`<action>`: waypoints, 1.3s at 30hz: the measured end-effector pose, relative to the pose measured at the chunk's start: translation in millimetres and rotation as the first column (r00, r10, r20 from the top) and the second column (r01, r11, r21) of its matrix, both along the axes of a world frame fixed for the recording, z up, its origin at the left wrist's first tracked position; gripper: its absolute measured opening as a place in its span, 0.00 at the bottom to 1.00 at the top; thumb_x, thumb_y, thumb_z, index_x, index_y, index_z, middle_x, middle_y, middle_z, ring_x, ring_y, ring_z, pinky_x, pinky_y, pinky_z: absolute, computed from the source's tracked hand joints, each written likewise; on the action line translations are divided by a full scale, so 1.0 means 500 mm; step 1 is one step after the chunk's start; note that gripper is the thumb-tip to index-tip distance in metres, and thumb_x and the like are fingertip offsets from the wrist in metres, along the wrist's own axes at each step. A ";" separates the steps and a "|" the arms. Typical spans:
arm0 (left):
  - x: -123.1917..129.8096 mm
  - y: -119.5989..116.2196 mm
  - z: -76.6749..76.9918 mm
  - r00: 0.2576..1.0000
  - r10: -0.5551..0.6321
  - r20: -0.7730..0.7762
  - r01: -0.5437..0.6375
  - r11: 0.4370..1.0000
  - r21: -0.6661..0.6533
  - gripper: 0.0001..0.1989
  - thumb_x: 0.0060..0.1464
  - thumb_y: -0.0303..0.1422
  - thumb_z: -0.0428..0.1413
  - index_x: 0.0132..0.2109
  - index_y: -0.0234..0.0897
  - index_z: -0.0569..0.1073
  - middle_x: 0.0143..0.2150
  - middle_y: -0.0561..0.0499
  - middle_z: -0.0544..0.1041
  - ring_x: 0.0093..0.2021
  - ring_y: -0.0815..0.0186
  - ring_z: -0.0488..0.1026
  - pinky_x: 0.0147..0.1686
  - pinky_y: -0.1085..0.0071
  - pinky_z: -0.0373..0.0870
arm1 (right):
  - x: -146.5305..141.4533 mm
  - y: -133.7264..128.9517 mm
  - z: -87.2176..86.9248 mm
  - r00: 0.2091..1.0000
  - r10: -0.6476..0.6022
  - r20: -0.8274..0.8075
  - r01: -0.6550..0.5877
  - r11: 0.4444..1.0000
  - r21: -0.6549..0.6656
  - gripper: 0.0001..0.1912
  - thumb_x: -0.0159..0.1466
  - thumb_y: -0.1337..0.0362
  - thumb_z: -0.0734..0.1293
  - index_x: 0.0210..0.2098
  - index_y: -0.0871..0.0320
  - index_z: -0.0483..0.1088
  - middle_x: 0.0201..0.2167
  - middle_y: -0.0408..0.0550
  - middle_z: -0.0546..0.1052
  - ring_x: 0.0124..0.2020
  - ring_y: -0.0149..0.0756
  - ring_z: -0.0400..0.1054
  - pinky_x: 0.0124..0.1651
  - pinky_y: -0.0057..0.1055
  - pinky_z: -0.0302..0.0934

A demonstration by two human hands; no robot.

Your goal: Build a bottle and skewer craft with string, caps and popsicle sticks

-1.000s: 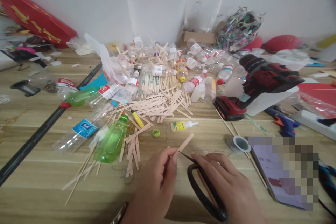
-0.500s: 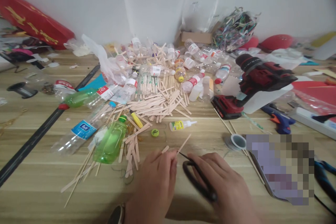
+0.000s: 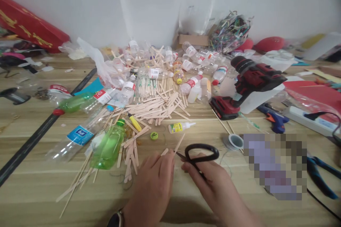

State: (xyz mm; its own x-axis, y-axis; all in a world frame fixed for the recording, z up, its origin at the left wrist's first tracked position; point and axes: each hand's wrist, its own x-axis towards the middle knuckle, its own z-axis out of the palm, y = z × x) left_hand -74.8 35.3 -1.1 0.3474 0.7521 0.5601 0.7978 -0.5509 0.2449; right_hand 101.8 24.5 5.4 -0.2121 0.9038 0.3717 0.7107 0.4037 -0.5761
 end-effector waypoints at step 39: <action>-0.017 0.011 0.021 0.817 -0.022 0.577 0.404 0.736 -0.543 0.11 0.62 0.30 0.51 0.44 0.38 0.78 0.41 0.48 0.81 0.44 0.65 0.76 0.45 0.73 0.69 | 0.024 -0.004 0.031 0.971 0.122 -0.206 -0.184 0.931 -0.316 0.13 0.67 0.67 0.61 0.27 0.56 0.72 0.24 0.43 0.76 0.26 0.32 0.70 0.28 0.24 0.62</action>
State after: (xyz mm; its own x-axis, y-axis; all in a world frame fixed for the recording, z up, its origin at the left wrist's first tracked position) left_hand -83.1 40.8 9.2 0.3562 0.9248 0.1339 0.3282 -0.2580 0.9087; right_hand 113.9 22.4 20.7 -0.3149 0.9435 0.1028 0.5273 0.2640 -0.8077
